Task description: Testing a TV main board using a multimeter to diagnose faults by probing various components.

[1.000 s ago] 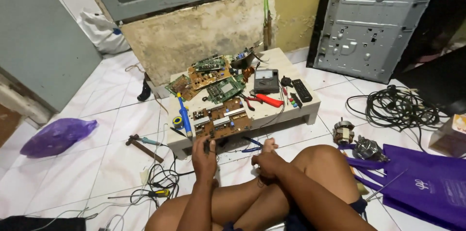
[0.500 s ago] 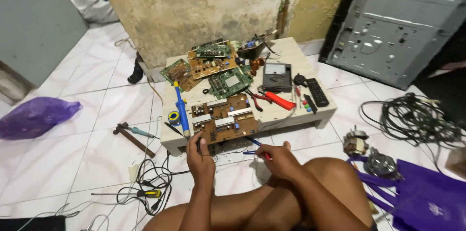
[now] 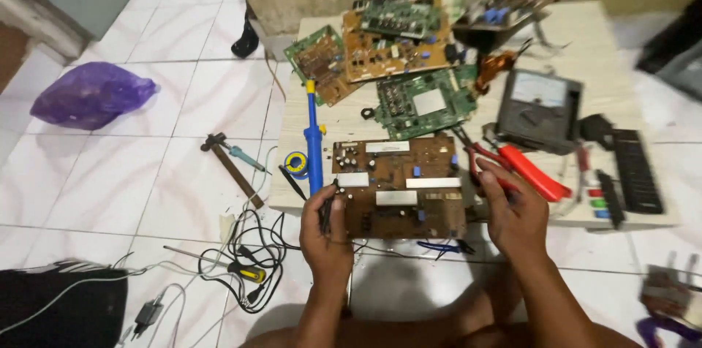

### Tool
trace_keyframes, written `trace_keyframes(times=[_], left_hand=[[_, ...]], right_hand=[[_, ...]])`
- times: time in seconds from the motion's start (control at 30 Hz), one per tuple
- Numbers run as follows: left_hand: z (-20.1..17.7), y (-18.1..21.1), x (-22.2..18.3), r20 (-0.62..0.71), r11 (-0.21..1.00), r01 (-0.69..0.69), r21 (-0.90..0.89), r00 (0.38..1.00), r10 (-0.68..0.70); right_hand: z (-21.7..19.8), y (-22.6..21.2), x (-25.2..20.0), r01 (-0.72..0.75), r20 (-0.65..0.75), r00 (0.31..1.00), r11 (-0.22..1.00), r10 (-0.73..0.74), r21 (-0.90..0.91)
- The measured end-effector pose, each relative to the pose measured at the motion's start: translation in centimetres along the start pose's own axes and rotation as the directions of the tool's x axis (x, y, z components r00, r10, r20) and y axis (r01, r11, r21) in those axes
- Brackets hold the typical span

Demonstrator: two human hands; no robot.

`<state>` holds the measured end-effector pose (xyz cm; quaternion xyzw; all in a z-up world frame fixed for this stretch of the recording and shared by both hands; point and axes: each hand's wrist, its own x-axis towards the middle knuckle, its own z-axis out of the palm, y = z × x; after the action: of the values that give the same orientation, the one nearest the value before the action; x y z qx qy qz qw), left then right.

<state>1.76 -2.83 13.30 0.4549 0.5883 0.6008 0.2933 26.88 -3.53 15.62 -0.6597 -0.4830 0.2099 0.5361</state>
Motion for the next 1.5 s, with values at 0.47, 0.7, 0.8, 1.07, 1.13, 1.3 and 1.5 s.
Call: trace_keyframes(times=[0.47,0.7,0.8,1.07,1.13,1.3,1.5], left_hand=[[1.8,-1.5,-0.1,0.143,1.000,-0.015,0.025,0.990,0.012],[1.4,-1.8,-0.9,0.121,0.992,0.098,-0.076,0.989,-0.089],[1.2,-1.5,-1.1,0.130,0.995,0.007,-0.097,0.991,0.006],[0.3,-1.4,-1.3,0.107,0.980,-0.054,0.191,0.994,0.033],[0.6,-1.3,-1.5,0.151,0.979,-0.011,0.203,0.988,-0.020],[0.0,-1.2,-1.7,0.252,0.967,0.052,0.248,0.961,-0.117],[-0.3,-1.6,-2.3,0.274,0.965,0.001,0.263,0.959,-0.075]], right_hand=[[0.9,-4.8,1.1,-0.561,0.102,0.825,0.827,0.556,0.036],[0.2,-0.7,-0.6,-0.262,0.109,0.957,0.963,0.267,-0.063],[0.1,0.9,-1.6,-0.134,0.086,0.985,0.979,0.149,-0.152],[0.6,2.0,-4.5,0.133,0.168,0.975,0.988,-0.146,0.081],[0.8,2.3,-5.4,0.152,0.188,0.968,0.984,-0.167,0.090],[1.6,2.6,-6.5,0.152,0.230,0.958,0.983,-0.172,0.100],[0.4,2.7,-5.5,0.190,0.155,0.968,0.980,-0.196,0.052]])
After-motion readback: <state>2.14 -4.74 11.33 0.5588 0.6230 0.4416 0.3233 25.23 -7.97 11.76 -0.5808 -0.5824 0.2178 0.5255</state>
